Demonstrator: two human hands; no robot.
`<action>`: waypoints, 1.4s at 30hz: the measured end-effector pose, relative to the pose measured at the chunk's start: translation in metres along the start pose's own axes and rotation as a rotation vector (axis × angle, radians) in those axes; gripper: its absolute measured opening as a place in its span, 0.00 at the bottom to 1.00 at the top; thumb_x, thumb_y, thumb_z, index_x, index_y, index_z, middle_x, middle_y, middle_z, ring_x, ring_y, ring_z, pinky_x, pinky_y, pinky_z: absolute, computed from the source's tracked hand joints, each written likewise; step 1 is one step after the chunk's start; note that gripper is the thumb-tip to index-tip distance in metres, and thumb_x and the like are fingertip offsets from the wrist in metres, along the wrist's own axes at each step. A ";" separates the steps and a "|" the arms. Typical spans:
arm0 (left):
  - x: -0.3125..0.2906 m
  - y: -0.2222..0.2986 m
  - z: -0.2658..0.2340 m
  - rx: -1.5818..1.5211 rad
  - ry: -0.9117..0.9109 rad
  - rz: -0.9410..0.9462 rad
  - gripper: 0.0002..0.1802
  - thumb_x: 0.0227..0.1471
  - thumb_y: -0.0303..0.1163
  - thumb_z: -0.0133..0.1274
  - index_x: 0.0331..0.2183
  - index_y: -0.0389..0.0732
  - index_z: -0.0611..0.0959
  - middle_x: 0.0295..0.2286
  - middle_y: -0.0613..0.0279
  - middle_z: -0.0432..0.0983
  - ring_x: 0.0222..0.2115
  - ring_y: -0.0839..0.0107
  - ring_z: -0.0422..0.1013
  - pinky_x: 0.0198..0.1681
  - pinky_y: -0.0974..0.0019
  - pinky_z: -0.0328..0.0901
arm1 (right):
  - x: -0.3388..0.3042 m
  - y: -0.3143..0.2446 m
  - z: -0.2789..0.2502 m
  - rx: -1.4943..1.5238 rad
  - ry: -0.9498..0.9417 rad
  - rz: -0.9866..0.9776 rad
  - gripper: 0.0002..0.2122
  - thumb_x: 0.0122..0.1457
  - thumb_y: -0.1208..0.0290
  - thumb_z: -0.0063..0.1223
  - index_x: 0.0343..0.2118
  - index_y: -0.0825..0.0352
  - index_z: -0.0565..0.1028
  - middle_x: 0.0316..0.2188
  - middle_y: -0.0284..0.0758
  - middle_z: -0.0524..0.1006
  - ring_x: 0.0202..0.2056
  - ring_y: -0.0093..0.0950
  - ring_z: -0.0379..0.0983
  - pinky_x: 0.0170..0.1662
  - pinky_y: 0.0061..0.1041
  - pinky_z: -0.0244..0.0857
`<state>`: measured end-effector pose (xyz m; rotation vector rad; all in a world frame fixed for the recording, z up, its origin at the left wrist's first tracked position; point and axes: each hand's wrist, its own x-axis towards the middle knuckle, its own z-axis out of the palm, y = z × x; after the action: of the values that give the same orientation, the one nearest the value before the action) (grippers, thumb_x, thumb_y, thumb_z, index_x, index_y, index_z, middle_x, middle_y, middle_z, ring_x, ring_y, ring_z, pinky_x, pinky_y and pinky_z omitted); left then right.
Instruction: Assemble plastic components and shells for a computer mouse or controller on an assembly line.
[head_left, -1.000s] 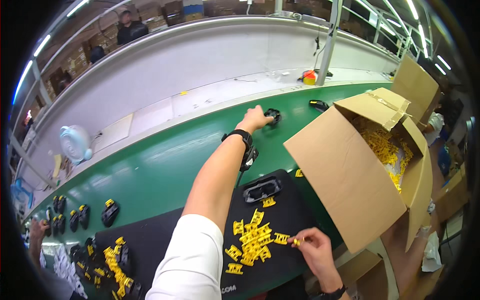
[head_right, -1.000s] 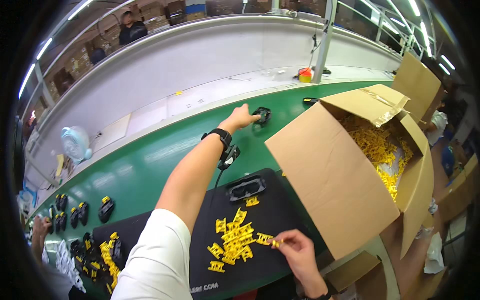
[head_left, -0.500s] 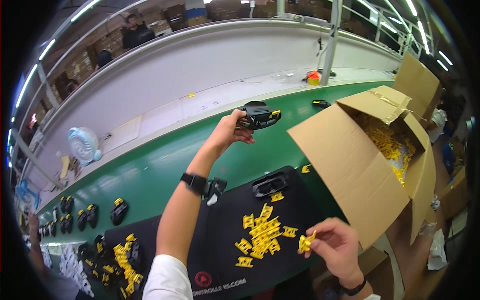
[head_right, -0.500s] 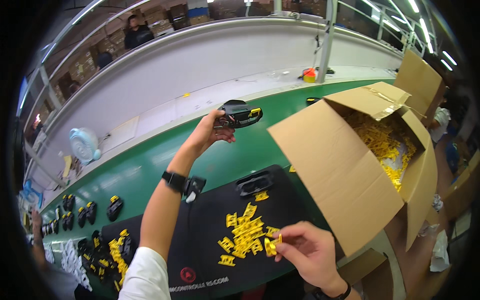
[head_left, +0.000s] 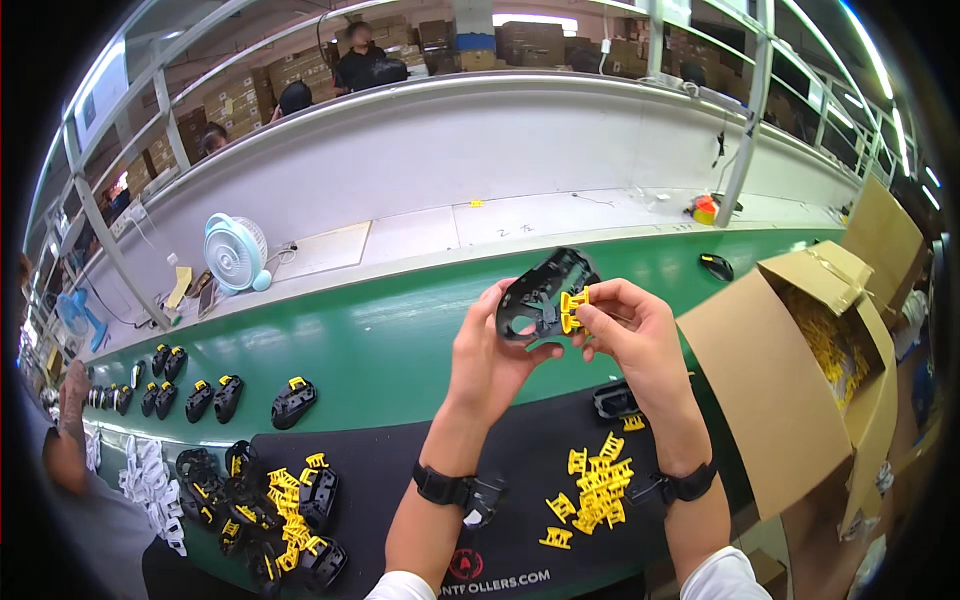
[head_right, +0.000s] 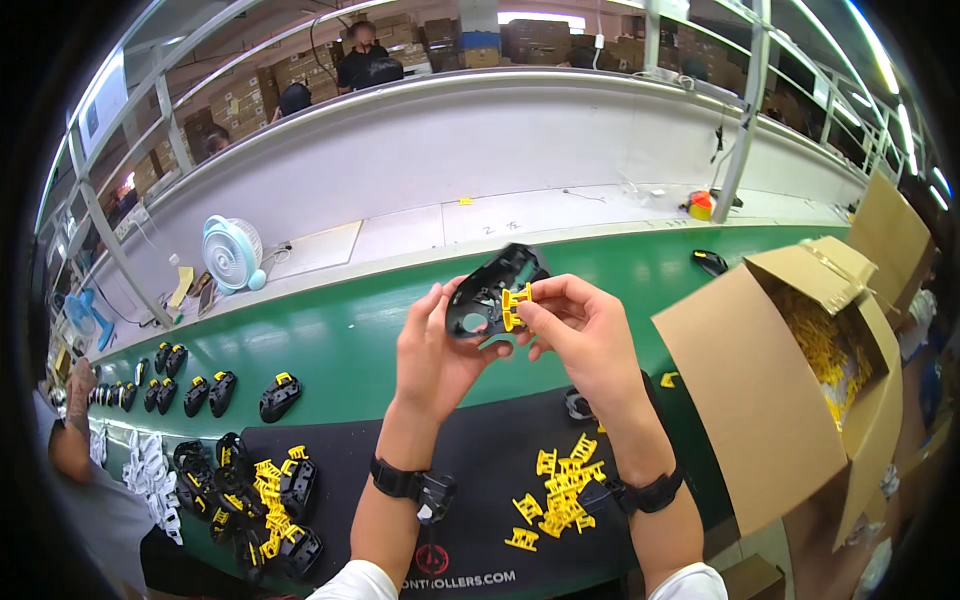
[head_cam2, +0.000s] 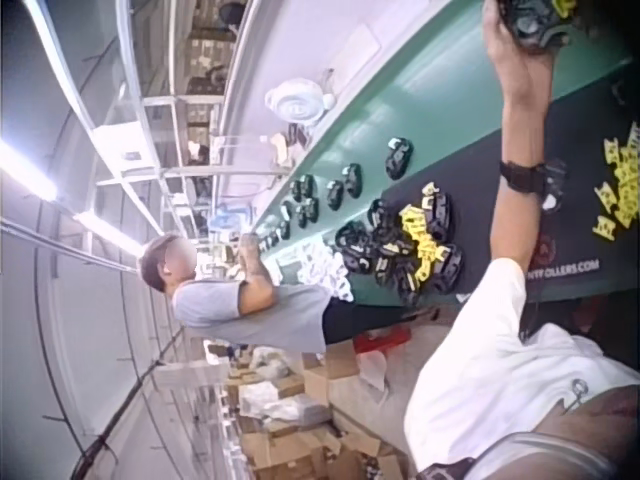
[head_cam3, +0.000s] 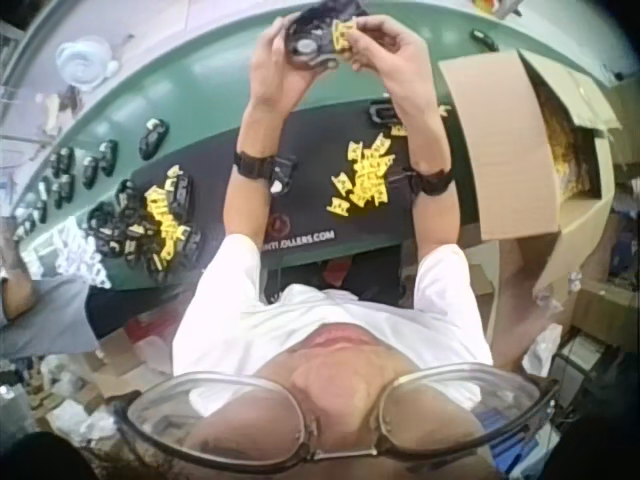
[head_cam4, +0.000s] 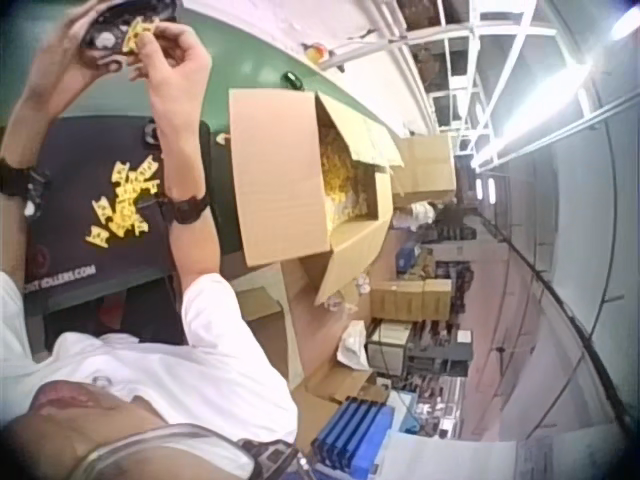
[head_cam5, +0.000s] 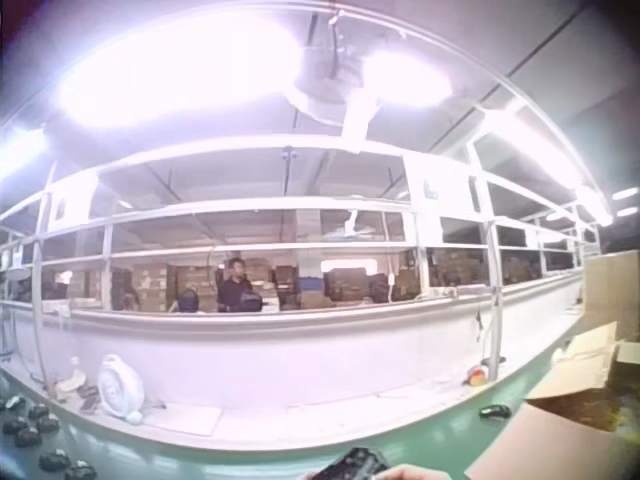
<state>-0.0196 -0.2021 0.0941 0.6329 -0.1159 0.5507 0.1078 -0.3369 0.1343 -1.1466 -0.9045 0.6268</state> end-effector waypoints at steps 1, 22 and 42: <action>0.008 -0.005 -0.006 0.084 0.118 0.044 0.16 0.68 0.43 0.38 0.51 0.45 0.67 0.48 0.50 0.70 0.47 0.56 0.73 0.44 0.49 0.72 | 0.010 0.006 0.001 -0.002 -0.008 0.008 0.08 0.61 0.75 0.59 0.40 0.73 0.76 0.33 0.35 0.80 0.32 0.21 0.78 0.31 0.18 0.71; 0.022 -0.012 -0.005 0.506 -0.027 0.305 0.47 0.48 0.28 0.57 0.66 0.45 0.55 0.51 0.58 0.68 0.51 0.67 0.67 0.51 0.61 0.65 | 0.045 0.026 0.020 -0.584 0.298 -0.548 0.05 0.53 0.80 0.63 0.32 0.66 0.82 0.27 0.33 0.81 0.25 0.21 0.77 0.24 0.20 0.68; 0.015 -0.002 -0.016 0.561 0.071 0.215 0.39 0.58 0.52 0.37 0.66 0.43 0.58 0.51 0.52 0.71 0.41 0.59 0.75 0.35 0.55 0.75 | 0.051 0.036 0.001 -0.096 -0.224 -0.168 0.13 0.57 0.79 0.61 0.44 0.65 0.73 0.28 0.25 0.66 0.29 0.14 0.64 0.30 0.16 0.64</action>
<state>-0.0067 -0.1878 0.0842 1.1532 0.0424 0.8232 0.1342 -0.2841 0.1147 -1.0862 -1.2204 0.5865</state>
